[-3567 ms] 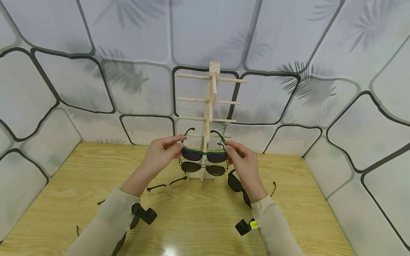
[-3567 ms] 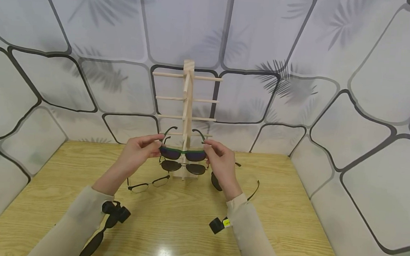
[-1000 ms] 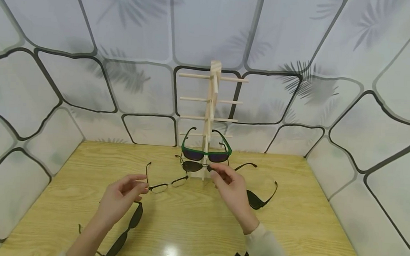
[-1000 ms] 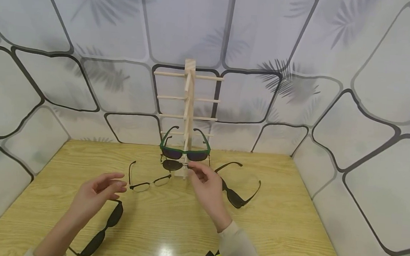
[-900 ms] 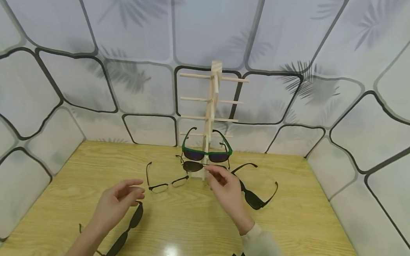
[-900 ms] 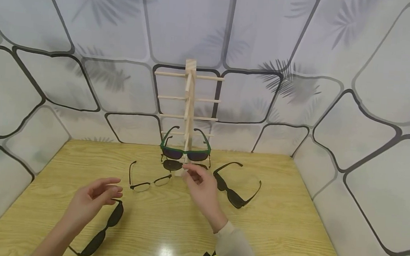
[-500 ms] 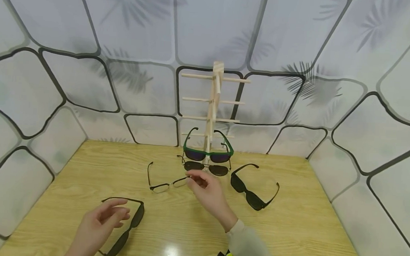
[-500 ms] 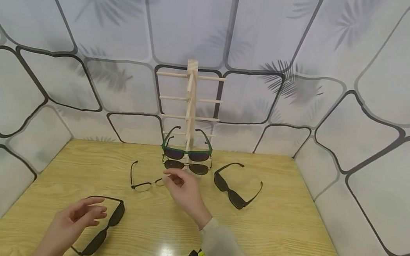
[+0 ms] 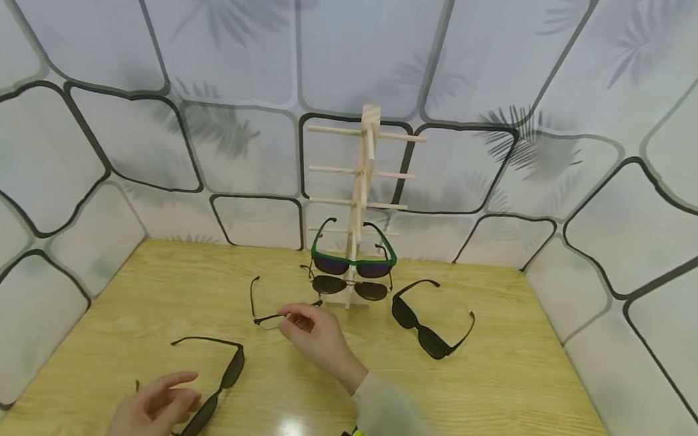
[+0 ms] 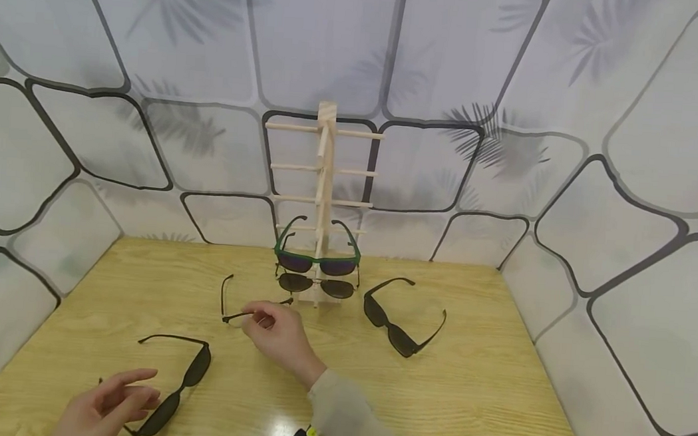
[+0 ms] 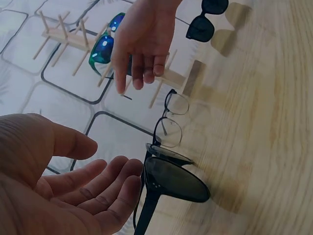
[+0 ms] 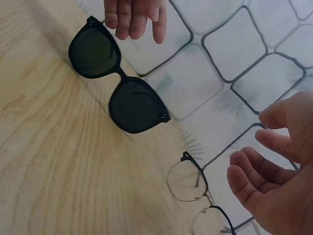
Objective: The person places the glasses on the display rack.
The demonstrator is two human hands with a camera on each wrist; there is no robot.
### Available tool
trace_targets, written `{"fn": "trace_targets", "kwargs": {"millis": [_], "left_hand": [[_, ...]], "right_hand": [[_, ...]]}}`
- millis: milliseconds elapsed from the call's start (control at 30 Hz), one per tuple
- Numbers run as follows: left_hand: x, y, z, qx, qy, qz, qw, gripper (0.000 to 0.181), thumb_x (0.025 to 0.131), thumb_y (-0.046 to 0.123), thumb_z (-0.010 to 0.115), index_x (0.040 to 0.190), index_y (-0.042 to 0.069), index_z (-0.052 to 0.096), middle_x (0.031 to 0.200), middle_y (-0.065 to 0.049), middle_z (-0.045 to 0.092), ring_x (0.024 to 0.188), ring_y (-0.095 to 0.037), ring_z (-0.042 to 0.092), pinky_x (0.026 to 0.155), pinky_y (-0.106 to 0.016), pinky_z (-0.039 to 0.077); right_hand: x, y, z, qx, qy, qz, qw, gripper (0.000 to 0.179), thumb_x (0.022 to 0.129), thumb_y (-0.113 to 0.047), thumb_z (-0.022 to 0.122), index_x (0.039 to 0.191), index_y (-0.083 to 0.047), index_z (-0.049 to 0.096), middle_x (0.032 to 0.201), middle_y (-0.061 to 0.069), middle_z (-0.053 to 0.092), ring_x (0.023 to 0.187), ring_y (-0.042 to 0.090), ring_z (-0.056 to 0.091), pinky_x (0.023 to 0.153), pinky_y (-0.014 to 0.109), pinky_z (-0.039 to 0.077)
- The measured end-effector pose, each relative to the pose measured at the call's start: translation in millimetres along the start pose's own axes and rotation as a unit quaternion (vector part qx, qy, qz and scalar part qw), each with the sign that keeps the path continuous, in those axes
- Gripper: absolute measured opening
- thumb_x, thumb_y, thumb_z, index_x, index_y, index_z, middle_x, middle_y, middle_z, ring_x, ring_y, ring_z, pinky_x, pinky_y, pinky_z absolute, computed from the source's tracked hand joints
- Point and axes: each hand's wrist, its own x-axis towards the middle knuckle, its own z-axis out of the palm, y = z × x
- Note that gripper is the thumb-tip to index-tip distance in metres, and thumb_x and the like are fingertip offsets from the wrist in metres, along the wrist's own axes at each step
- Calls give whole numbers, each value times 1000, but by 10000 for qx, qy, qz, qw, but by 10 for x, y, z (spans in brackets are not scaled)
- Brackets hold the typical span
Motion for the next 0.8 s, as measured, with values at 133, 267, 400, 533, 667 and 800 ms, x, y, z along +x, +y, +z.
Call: {"fn": "trace_targets", "kwargs": {"millis": [133, 267, 400, 533, 667, 800], "left_hand": [[-18, -95, -28, -31, 75, -49, 10000, 41, 105, 12, 62, 142, -4, 60, 105, -12, 81, 83, -8, 76, 74, -25, 63], [-28, -183, -58, -150, 139, -195, 9996, 42, 104, 12, 63, 141, -7, 60, 99, -12, 81, 81, -10, 76, 75, -29, 64], [-12, -283, -82, -286, 138, -460, 9984, 47, 103, 18, 66, 143, -7, 59, 96, -10, 81, 83, -14, 76, 74, -31, 64], [15, -405, -117, -336, 125, -644, 9973, 51, 103, 21, 65, 145, -7, 57, 96, -8, 80, 86, -15, 75, 73, -30, 63], [29, -538, -150, -311, 26, -693, 9971, 54, 104, 22, 62, 146, -9, 54, 98, -8, 79, 86, -16, 75, 70, -33, 63], [29, -671, -183, -296, -14, -840, 9960, 65, 101, 35, 64, 147, -9, 52, 100, -10, 80, 84, -22, 77, 69, -39, 64]], "right_hand": [[23, 47, 122, -31, -161, 43, 9999, 30, 104, -26, 69, 126, -7, 75, 106, 8, 73, 88, 7, 65, 81, 21, 55], [42, 69, 200, -60, -295, 170, 9994, 31, 104, -29, 69, 128, -9, 75, 108, 6, 72, 89, 6, 64, 81, 21, 55], [63, 84, 264, -69, -472, 286, 9985, 33, 104, -31, 68, 130, -10, 74, 110, 5, 72, 88, 4, 62, 75, 21, 54], [85, 103, 334, -169, -590, 281, 9977, 35, 105, -33, 67, 130, -10, 74, 110, 5, 72, 86, 3, 61, 81, 23, 54], [106, 124, 402, -302, -696, 250, 9968, 35, 105, -33, 66, 131, -10, 74, 109, 4, 72, 85, 1, 61, 83, 23, 54], [119, 139, 461, -201, -827, 271, 9960, 36, 105, -32, 67, 132, -9, 74, 110, 3, 72, 84, -1, 60, 75, 20, 53]]}}
